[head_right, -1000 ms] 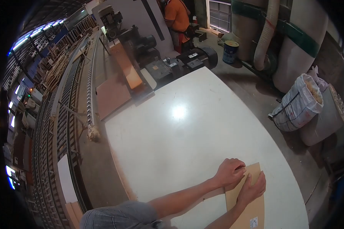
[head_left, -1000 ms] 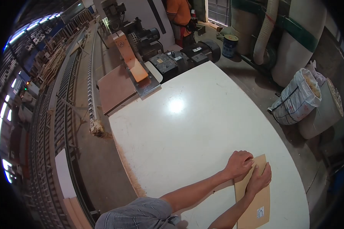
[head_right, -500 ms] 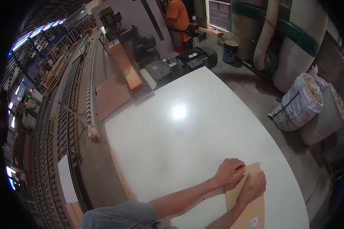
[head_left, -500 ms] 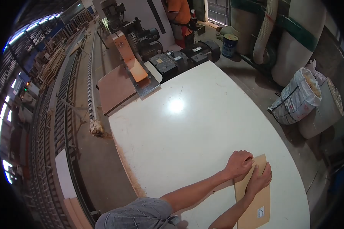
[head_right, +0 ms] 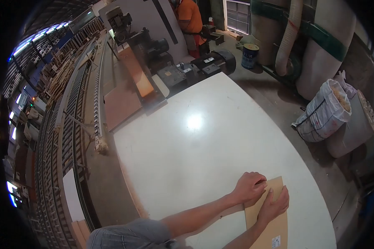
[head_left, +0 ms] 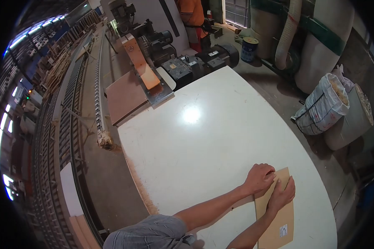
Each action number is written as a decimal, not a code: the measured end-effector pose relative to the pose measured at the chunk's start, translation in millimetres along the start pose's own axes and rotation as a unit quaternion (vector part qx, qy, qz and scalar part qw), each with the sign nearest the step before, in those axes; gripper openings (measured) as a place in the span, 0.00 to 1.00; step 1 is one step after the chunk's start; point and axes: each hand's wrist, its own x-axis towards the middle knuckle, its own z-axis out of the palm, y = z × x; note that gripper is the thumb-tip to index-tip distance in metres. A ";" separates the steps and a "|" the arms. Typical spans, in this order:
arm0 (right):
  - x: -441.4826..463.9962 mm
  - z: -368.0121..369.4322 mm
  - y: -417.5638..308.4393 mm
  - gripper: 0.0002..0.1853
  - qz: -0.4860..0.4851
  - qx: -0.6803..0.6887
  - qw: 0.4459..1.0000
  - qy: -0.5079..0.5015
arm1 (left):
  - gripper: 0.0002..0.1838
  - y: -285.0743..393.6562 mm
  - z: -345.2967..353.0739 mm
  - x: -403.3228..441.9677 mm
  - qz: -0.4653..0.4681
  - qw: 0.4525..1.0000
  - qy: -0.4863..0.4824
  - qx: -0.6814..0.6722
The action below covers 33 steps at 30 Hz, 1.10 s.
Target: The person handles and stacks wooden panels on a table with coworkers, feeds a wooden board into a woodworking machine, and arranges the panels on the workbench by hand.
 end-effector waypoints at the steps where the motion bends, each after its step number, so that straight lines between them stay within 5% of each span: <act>1: 0.0 -0.6 -1.1 0.30 0.002 -0.001 1.000 -0.001 | 0.09 0.0 -0.5 0.2 -0.001 1.000 -0.004 0.000; 33: 0.2 -2.2 -2.5 0.31 0.012 -0.002 1.000 -0.007 | 0.10 -0.8 1.3 -1.1 0.006 1.000 0.011 -0.006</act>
